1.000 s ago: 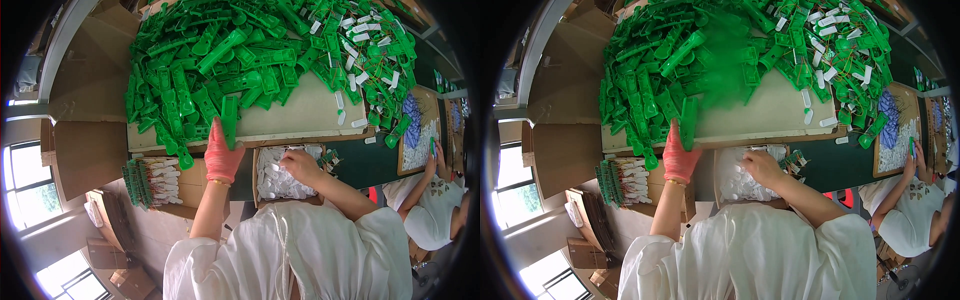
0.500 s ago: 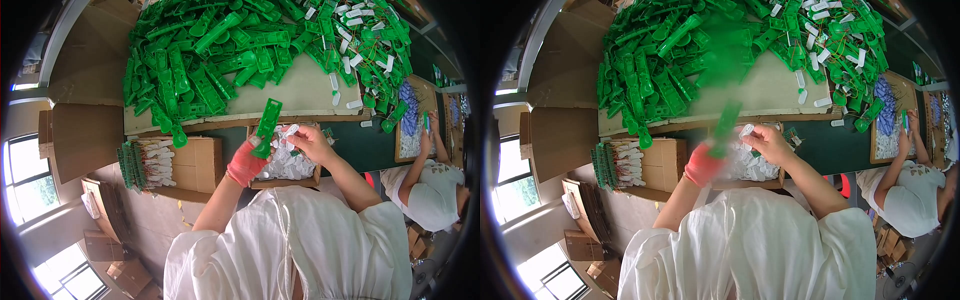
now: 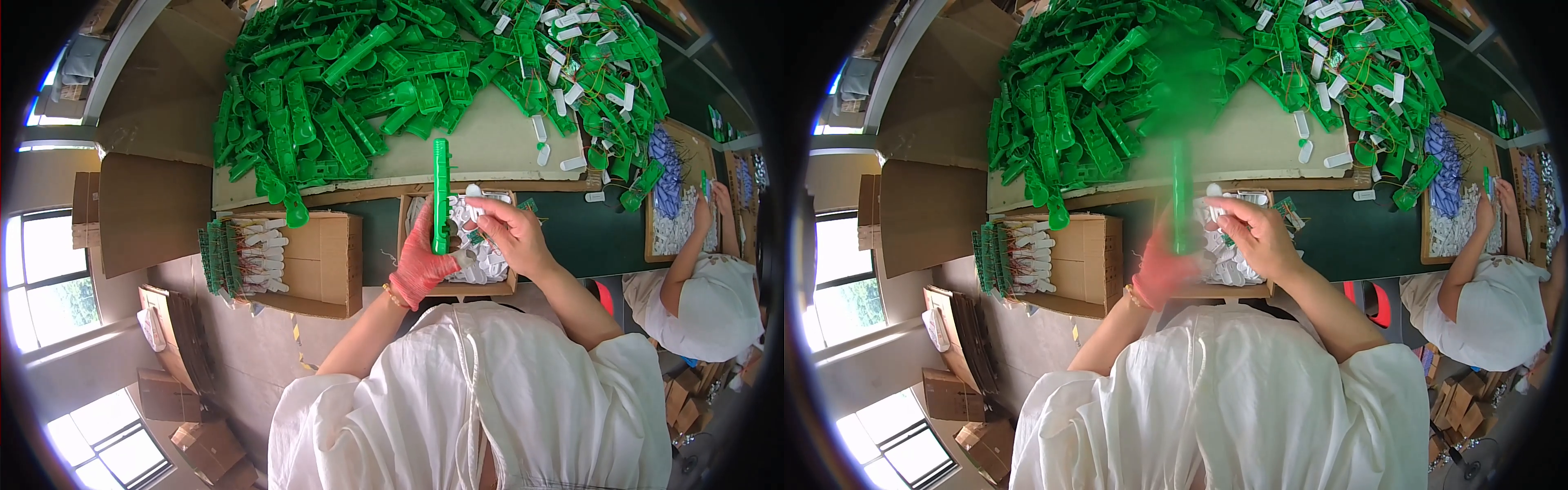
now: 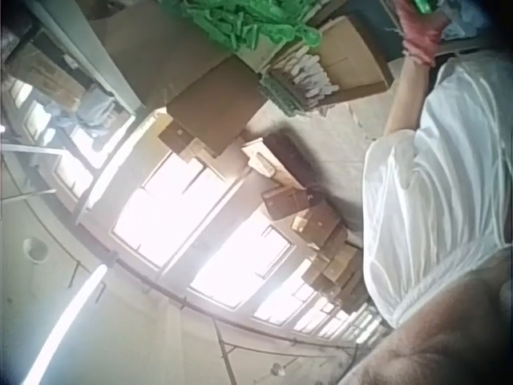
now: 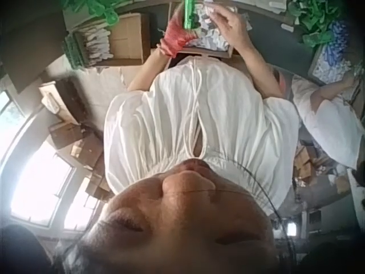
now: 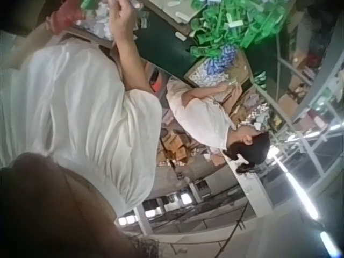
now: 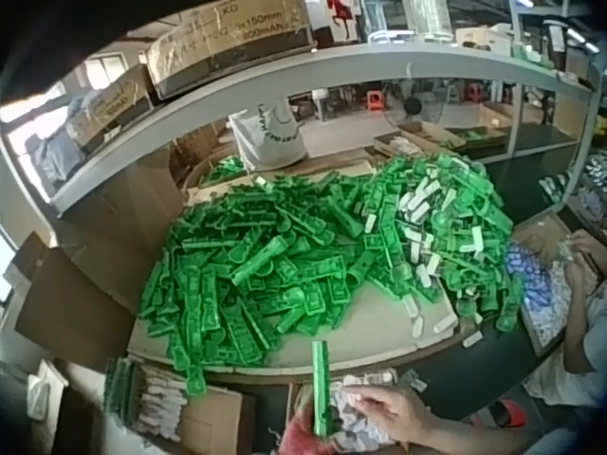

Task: Manually inserting small white parts into green plastic light fixture housings at a factory assembly line.

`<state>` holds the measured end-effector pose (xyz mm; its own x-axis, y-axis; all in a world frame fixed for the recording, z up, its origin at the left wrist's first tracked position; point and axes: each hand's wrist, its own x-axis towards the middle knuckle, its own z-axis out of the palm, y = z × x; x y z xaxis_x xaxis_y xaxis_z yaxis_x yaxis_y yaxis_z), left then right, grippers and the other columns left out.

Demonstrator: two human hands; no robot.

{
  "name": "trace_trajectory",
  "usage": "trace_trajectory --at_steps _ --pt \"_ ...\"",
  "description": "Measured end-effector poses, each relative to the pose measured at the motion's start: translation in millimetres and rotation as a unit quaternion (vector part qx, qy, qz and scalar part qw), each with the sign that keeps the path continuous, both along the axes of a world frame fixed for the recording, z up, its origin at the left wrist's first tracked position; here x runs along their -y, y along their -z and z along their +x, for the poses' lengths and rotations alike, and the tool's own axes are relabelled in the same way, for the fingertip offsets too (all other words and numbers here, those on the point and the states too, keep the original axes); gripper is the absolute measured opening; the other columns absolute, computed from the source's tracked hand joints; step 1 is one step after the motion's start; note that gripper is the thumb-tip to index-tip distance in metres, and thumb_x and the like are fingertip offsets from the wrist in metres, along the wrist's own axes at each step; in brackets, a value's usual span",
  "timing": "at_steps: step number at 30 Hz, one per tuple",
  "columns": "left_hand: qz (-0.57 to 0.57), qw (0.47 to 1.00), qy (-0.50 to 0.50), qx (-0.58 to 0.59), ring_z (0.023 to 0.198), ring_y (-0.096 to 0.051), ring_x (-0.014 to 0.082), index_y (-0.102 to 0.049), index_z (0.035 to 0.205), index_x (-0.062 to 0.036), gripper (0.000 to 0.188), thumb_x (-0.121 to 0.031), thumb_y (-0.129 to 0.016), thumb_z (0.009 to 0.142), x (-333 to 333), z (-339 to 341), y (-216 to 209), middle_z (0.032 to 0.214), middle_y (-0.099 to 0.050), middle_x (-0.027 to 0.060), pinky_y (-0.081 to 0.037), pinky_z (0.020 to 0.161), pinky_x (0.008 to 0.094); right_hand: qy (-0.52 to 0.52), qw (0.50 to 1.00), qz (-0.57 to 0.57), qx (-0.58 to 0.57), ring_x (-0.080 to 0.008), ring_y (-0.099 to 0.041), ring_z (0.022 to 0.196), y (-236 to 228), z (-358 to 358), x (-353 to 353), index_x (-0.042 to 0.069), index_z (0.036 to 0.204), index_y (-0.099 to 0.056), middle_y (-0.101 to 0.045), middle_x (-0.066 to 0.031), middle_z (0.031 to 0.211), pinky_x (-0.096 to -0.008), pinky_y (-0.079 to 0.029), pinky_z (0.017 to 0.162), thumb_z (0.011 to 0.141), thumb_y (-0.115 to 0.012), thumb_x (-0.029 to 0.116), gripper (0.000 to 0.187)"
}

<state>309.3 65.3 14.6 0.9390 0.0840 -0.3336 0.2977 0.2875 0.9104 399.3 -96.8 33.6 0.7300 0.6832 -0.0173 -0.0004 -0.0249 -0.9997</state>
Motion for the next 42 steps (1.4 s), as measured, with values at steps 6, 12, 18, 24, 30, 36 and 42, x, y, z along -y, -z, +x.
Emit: trace_trajectory --at_steps 6,12,18,24,30,36,42 --pt "0.367 0.918 -0.047 0.144 0.100 -0.054 0.0247 -0.025 0.135 -0.0027 0.098 -0.010 -0.079 0.054 19.3 -0.9 -10.2 0.113 -0.049 0.0126 -0.045 0.085 0.0324 0.051 0.988 0.087 -0.117 -0.0135 -0.062 0.079 -15.8 -16.2 4.0 0.000 0.109 -0.049 -0.064 -0.0105 0.088 -0.0237 -0.048 0.064 0.086 -0.055 0.010 0.026" --pt "0.486 0.861 -0.084 0.123 0.081 -0.056 0.0282 -0.017 0.138 -0.0026 0.112 -0.020 -0.083 0.049 30.6 -4.2 -42.7 0.095 -0.054 0.0116 -0.047 0.069 0.0360 0.119 0.972 0.133 -0.154 -0.0047 -0.050 0.067 -0.2 -18.6 23.4 0.002 0.087 -0.059 -0.058 -0.0001 0.077 -0.0197 -0.039 0.058 0.083 -0.059 0.008 0.008" --pt "0.511 0.834 -0.084 0.190 0.078 -0.057 0.0290 -0.009 0.139 -0.0027 0.116 -0.020 -0.083 0.050 36.8 -3.0 -49.2 0.098 -0.055 0.0117 -0.047 0.067 0.0366 0.100 0.981 0.113 -0.120 -0.0043 -0.048 0.063 -7.6 -25.6 25.3 0.000 0.080 -0.061 -0.056 0.0010 0.072 -0.0197 -0.038 0.055 0.081 -0.063 0.007 0.008" --pt "0.109 0.986 0.066 0.110 0.087 -0.054 0.0178 -0.001 0.142 -0.0132 0.109 0.003 -0.069 0.058 39.0 -0.7 -48.7 0.108 -0.050 0.0052 -0.047 0.074 0.0269 0.049 0.994 0.029 -0.089 -0.0047 -0.051 0.061 -27.4 -29.6 24.1 -0.002 0.080 -0.063 -0.061 -0.0006 0.069 -0.0196 -0.040 0.055 0.080 -0.064 0.008 0.010" --pt "0.125 0.985 0.108 0.058 0.097 -0.052 0.0168 0.000 0.142 -0.0153 0.103 0.008 -0.060 0.063 37.7 -2.7 -50.6 0.118 -0.048 0.0078 -0.046 0.078 0.0267 0.050 0.998 -0.044 0.006 -0.0047 -0.050 0.057 -44.4 -23.7 31.0 -0.002 0.079 -0.063 -0.061 -0.0024 0.065 -0.0211 -0.040 0.052 0.081 -0.064 0.013 0.015" --pt "0.283 0.942 0.162 0.079 0.110 -0.050 0.0298 -0.002 0.141 -0.0111 0.101 -0.002 -0.068 0.066 34.1 -5.1 -48.7 0.127 -0.043 0.0177 -0.043 0.088 0.0346 0.032 0.994 -0.102 -0.008 -0.0061 -0.049 0.053 -55.6 -31.5 27.5 -0.002 0.073 -0.061 -0.058 -0.0032 0.059 -0.0224 -0.039 0.049 0.078 -0.067 0.015 0.018" --pt "0.289 0.943 0.164 0.029 0.102 -0.054 0.0255 -0.019 0.138 -0.0077 0.086 -0.012 -0.070 0.068 40.2 -12.7 -24.1 0.119 -0.050 0.0139 -0.044 0.084 0.0329 0.071 0.950 -0.168 0.253 -0.0243 -0.054 0.055 -48.3 -44.3 16.7 0.004 0.065 -0.059 -0.054 -0.0093 0.056 -0.0349 -0.040 0.048 0.074 -0.066 0.018 0.018"
